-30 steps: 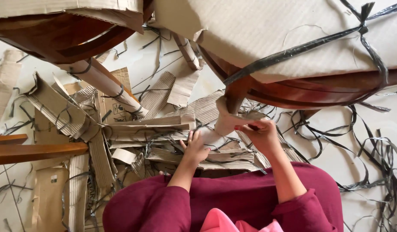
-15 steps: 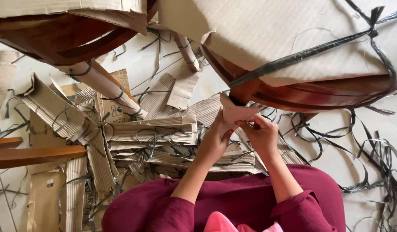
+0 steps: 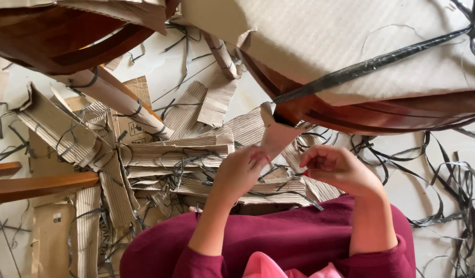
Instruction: Wrapping wooden chair legs with corrugated cardboard and securing them with plastic ties for protection.
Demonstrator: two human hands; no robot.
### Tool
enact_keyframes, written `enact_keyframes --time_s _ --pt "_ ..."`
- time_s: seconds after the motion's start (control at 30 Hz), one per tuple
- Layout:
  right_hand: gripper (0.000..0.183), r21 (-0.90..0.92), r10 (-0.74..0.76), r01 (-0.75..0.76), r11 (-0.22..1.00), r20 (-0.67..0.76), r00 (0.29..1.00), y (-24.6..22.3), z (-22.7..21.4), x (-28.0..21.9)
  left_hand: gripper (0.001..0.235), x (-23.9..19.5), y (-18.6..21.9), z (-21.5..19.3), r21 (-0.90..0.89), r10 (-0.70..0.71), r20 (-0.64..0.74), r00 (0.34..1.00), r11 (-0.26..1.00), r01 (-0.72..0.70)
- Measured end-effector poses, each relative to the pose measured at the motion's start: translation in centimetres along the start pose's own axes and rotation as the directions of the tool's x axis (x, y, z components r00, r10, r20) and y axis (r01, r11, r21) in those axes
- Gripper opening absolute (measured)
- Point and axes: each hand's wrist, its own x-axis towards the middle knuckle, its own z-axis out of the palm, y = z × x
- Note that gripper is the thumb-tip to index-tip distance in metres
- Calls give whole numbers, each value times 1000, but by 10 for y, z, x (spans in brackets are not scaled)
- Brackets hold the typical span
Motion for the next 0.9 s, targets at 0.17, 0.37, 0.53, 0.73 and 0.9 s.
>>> enact_keyframes --time_s 0.17,0.37,0.53,0.73,0.9 --pt "22 225 -166 167 960 -25 986 16 1 -1 45 -24 56 -17 -326 357 159 921 899 -292" --pt "34 0 -121 121 993 -1 993 -1 -6 -11 16 -16 44 -23 -407 298 205 932 892 -196" --pt "36 -278 93 -43 960 171 981 -2 -17 -15 16 -11 40 -35 -419 238 234 943 900 -123" --pt "18 -625 375 -339 703 -80 924 -33 -16 -27 20 -6 28 -27 -186 138 248 959 978 -92" --pt "19 -670 150 -628 396 -628 764 -48 -14 -40 38 1 12 -23 -45 -57 193 980 997 67"
